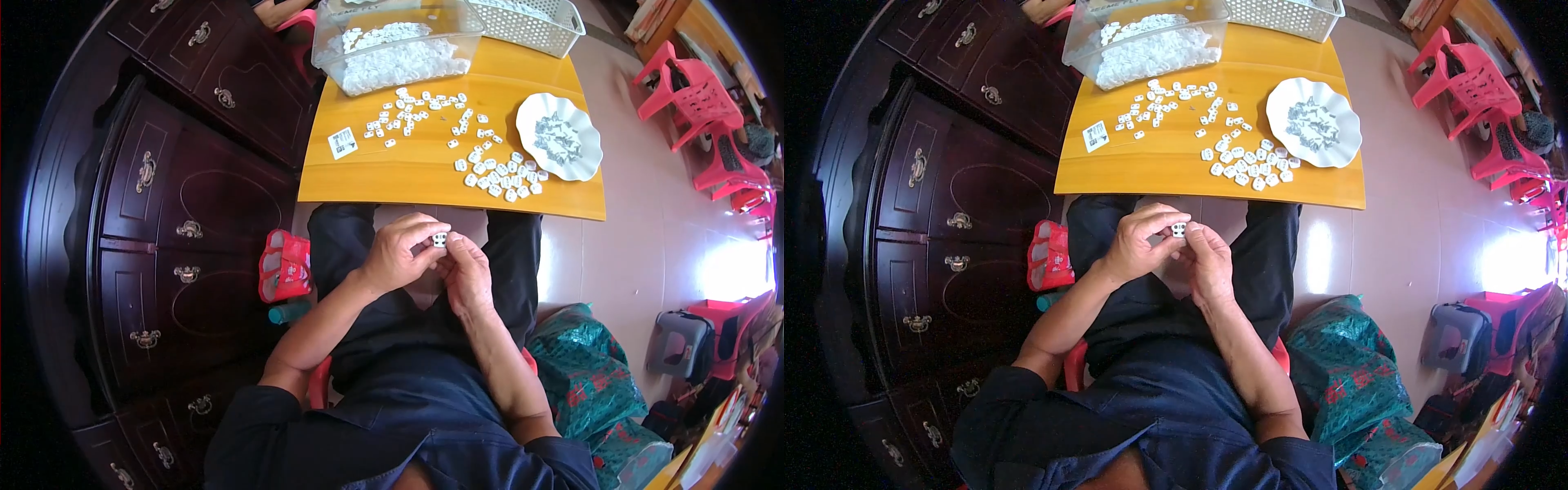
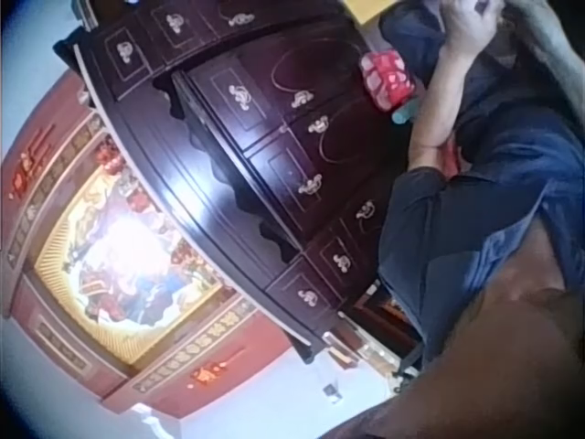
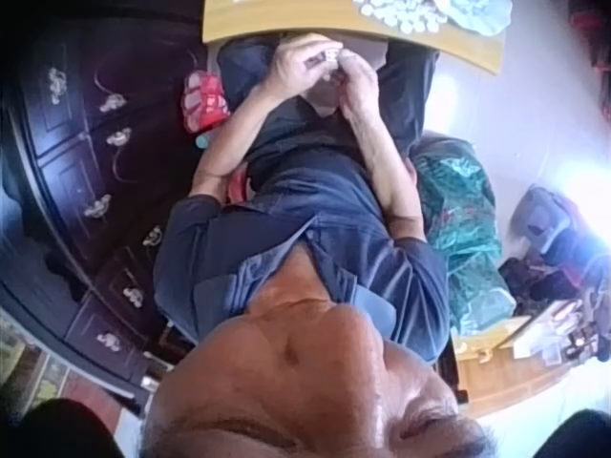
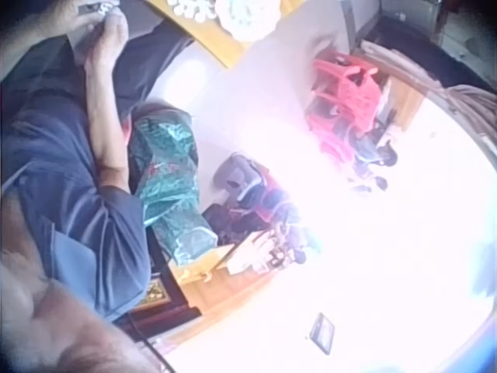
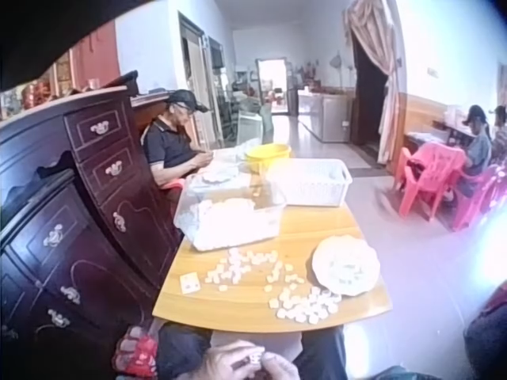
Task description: Inspecting and sorting small white plastic components on a table.
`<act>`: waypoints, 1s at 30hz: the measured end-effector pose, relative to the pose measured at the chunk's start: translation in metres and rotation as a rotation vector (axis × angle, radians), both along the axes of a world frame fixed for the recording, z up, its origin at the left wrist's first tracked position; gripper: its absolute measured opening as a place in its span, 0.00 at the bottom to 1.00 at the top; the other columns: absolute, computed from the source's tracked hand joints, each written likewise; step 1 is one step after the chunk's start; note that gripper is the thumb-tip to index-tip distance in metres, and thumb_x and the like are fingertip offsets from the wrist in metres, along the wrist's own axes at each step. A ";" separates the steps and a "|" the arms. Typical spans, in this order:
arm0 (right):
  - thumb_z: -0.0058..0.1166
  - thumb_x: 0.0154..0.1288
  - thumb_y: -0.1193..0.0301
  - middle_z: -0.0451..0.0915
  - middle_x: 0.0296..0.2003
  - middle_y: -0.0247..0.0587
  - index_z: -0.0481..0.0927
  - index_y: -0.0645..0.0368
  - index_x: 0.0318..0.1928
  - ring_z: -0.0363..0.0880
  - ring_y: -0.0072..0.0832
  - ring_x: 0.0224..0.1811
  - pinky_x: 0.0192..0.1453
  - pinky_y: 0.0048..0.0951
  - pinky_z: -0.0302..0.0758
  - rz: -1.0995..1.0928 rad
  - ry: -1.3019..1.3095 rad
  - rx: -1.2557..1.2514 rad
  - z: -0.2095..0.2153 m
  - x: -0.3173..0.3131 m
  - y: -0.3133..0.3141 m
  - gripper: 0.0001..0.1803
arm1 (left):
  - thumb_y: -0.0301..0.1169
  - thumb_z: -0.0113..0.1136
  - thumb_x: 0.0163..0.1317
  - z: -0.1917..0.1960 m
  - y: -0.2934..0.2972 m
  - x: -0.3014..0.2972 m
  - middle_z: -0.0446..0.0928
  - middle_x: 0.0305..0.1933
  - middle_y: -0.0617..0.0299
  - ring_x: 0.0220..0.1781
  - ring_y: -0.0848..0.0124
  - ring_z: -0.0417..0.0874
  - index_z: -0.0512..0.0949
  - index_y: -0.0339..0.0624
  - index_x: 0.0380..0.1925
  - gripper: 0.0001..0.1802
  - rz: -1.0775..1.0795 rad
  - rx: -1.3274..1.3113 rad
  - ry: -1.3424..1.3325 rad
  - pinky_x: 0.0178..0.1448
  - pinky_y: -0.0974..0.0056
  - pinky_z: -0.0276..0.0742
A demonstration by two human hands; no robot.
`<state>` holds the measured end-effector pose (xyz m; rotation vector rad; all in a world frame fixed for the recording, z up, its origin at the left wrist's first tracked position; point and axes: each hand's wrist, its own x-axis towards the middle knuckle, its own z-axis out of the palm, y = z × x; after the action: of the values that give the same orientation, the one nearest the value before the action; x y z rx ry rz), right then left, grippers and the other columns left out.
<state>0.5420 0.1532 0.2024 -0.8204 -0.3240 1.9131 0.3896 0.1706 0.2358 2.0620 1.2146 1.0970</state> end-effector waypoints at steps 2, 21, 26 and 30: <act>0.51 0.76 0.66 0.86 0.39 0.38 0.82 0.60 0.45 0.82 0.20 0.36 0.44 0.21 0.77 -0.016 -0.012 0.036 -0.001 -0.002 -0.002 0.12 | 0.19 0.70 0.52 0.000 0.000 -0.001 0.83 0.42 0.53 0.38 0.63 0.85 0.82 0.35 0.46 0.19 0.000 0.005 0.016 0.43 0.64 0.82; 0.52 0.76 0.66 0.84 0.34 0.33 0.84 0.62 0.41 0.80 0.19 0.33 0.42 0.21 0.77 -0.153 -0.175 0.077 -0.008 -0.002 -0.001 0.12 | 0.23 0.69 0.55 -0.005 0.008 0.011 0.84 0.40 0.52 0.42 0.57 0.86 0.83 0.36 0.42 0.13 -0.001 0.074 0.068 0.47 0.60 0.82; 0.49 0.77 0.66 0.84 0.36 0.34 0.82 0.64 0.43 0.81 0.18 0.35 0.44 0.20 0.77 -0.129 -0.243 0.115 -0.019 0.000 0.006 0.14 | 0.26 0.66 0.58 0.003 0.014 0.008 0.83 0.43 0.51 0.45 0.54 0.85 0.82 0.36 0.44 0.14 -0.029 0.007 0.172 0.49 0.58 0.81; 0.47 0.78 0.63 0.85 0.40 0.36 0.79 0.60 0.51 0.83 0.22 0.39 0.45 0.22 0.78 -0.089 -0.198 0.080 -0.014 -0.003 0.016 0.14 | 0.26 0.62 0.60 0.007 0.035 0.000 0.83 0.40 0.52 0.44 0.53 0.83 0.82 0.37 0.43 0.11 0.122 0.061 0.158 0.48 0.56 0.79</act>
<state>0.5389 0.1694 0.1887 -0.9573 -0.4739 1.7289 0.3894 0.2056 0.2427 2.1794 1.4158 1.0532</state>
